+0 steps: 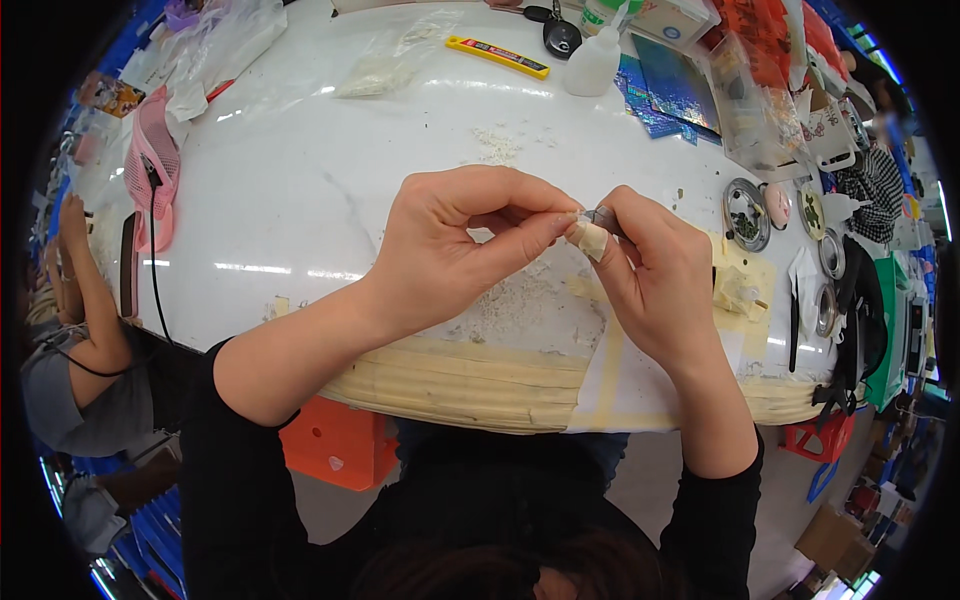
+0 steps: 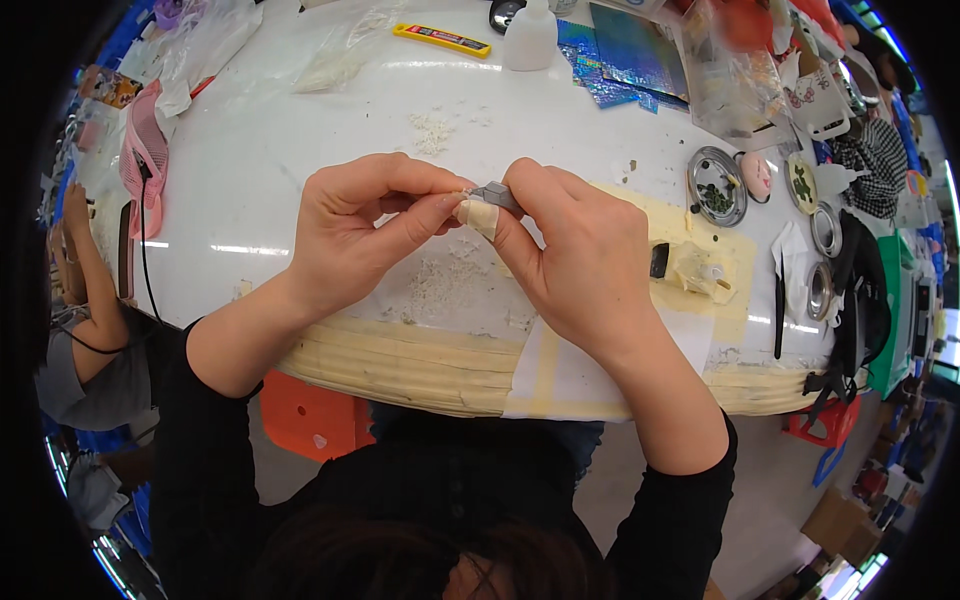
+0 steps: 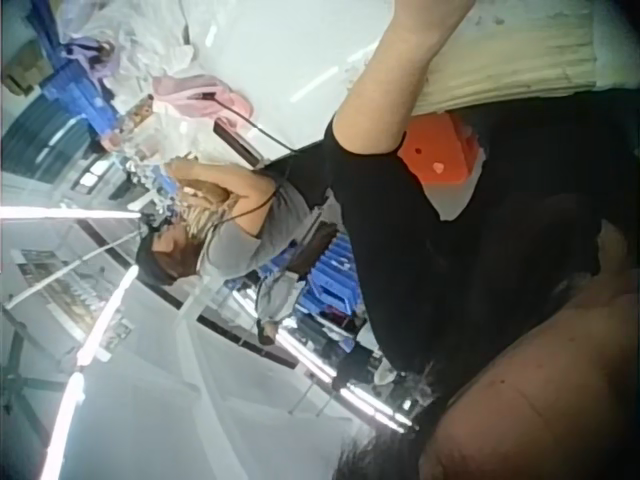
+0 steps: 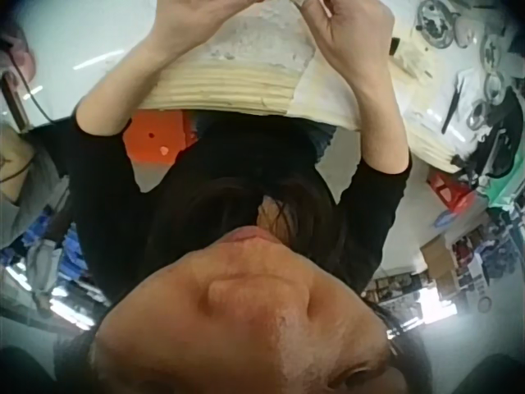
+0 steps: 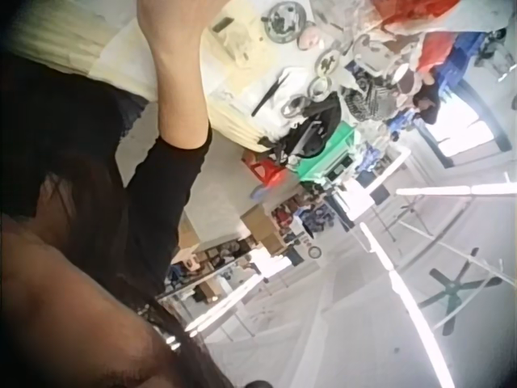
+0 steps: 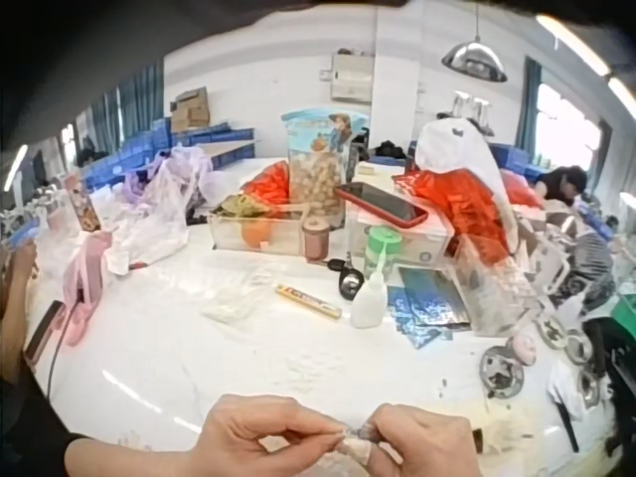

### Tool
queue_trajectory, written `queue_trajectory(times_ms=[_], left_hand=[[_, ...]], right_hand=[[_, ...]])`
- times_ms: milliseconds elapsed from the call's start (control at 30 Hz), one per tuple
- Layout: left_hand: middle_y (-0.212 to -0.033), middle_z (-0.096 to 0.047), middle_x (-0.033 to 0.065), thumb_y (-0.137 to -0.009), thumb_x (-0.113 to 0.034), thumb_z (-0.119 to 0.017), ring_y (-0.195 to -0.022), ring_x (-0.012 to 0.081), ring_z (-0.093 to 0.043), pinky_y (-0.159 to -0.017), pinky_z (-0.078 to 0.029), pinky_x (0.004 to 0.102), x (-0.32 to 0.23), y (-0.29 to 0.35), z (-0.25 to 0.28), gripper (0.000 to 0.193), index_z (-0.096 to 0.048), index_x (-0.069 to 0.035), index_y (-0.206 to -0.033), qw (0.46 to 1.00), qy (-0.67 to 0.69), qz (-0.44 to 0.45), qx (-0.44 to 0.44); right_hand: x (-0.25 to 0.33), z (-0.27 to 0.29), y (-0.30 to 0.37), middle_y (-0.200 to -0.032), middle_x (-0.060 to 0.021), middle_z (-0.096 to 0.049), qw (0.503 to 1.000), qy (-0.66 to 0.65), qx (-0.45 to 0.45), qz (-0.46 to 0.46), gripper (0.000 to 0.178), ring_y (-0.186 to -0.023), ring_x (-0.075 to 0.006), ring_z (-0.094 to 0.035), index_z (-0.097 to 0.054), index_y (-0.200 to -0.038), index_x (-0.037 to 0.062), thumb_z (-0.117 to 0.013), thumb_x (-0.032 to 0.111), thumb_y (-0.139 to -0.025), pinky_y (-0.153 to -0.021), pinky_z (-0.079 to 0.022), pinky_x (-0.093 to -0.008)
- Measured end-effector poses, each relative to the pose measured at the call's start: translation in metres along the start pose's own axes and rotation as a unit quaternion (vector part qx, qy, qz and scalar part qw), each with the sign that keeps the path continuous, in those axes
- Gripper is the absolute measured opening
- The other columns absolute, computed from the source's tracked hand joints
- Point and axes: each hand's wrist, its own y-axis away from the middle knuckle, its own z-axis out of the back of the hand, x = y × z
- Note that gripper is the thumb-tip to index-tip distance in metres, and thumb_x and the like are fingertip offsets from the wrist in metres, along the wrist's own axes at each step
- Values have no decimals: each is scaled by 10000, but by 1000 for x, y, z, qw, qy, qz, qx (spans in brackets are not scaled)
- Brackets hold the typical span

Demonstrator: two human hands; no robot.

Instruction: Cleaning or assembling a small plastic toy component using a metal tool.

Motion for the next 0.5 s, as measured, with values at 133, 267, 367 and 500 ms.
queue_trajectory(times_ms=[133, 267, 367, 500], left_hand=[[-919, -698, 96, -912, 10, -637, -812, 137, -674, -726, -560, 250, 0, 0, 1, 146, -699, 33, -1043, 1000, -15, -11, 0], [-914, -696, 94, -909, 15, -637, -807, 136, -673, -722, -557, 248, -1, -1, 1, 149, -700, 32, -1043, 1000, -18, -13, 2], [-908, -696, 91, -905, 19, -637, -802, 133, -672, -717, -554, 246, 0, -1, 1, 150, -702, 31, -1040, 1000, -23, -16, 5], [-899, -696, 89, -899, 27, -639, -792, 130, -670, -710, -550, 244, 0, -1, 1, 152, -704, 30, -1036, 999, -22, -23, 6]], right_hand=[[0, 0, 0, -644, -61, -553, 1000, 3, 1, 1, 240, -542, -240, -547, -536, -797, 69, -726, 209, -835, -475, -401, -346], [1, 0, 0, -643, -62, -551, 1000, 1, 2, -1, 234, -544, -241, -547, -538, -799, 67, -720, 208, -839, -478, -402, -346], [-1, 0, 0, -643, -62, -551, 1000, -4, 2, 1, 226, -544, -242, -546, -543, -800, 66, -715, 206, -842, -480, -402, -349], [0, 1, 0, -635, -60, -544, 1000, -9, 12, -6, 208, -544, -242, -545, -555, -797, 69, -707, 202, -845, -481, -401, -350]])
